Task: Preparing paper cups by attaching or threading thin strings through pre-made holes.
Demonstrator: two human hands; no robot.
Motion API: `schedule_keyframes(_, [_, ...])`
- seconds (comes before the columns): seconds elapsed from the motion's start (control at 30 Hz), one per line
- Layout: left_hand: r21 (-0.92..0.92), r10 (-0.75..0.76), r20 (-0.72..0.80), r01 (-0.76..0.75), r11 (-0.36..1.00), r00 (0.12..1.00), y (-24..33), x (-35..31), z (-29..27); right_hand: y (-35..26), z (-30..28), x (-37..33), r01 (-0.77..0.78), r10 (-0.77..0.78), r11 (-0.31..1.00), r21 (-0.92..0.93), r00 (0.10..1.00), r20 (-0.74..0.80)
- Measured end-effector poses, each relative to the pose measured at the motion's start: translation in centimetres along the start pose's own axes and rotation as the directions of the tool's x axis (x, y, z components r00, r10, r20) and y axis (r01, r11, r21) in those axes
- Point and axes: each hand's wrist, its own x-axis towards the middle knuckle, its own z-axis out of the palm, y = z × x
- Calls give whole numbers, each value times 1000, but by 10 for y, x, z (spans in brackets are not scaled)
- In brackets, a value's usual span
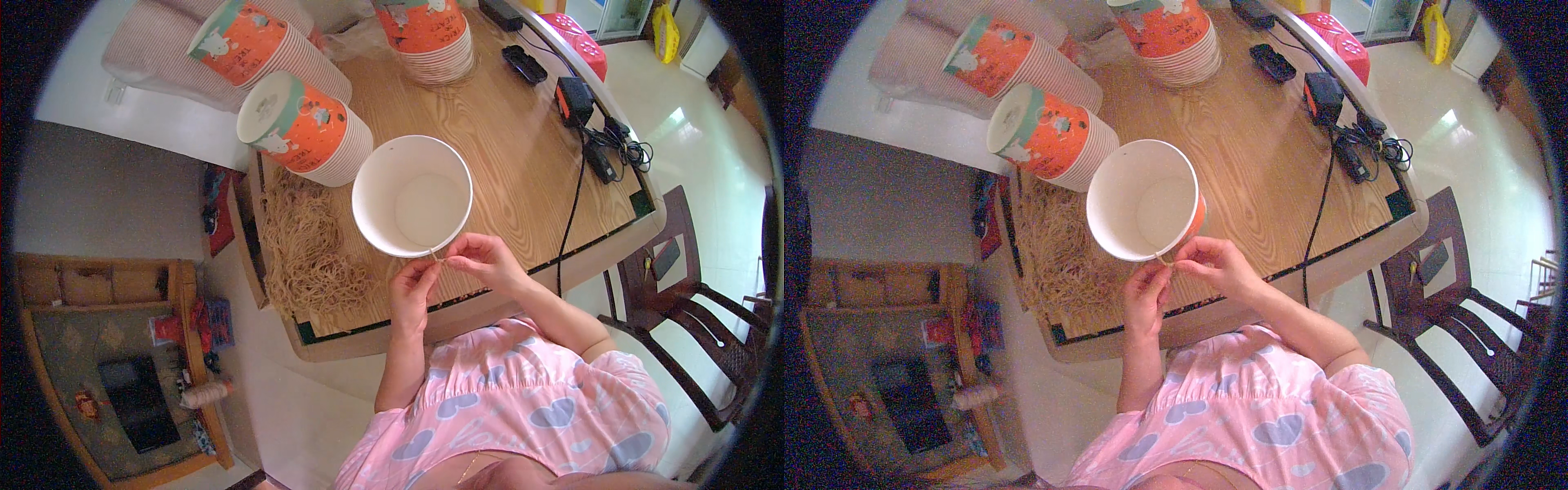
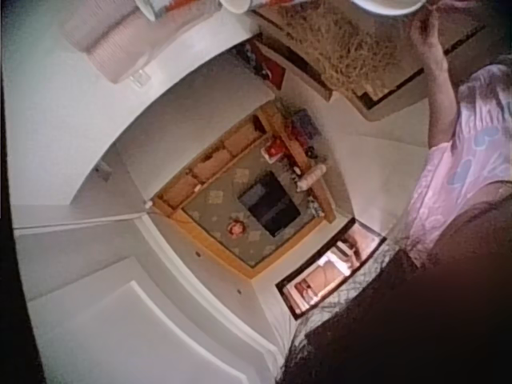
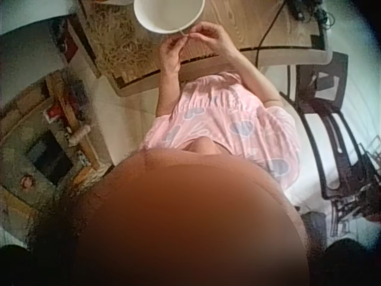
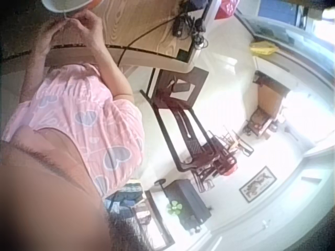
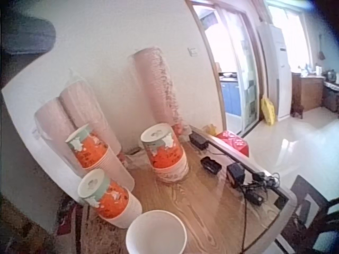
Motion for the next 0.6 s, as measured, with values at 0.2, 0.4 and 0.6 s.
schedule_keyframes(0.2, [329,160,-2,-150,932,987,-1,-2,1,5,2,0,-5,4,998,67,1000,9])
schedule_keyframes(0.4, [240,184,-45,-169,956,982,8,-4,14,5,-1,0,-51,53,997,-60,998,36])
schedule_keyframes(0.6, [207,110,-70,-93,974,992,10,-4,13,-4,-1,-4,-14,24,983,-180,998,55])
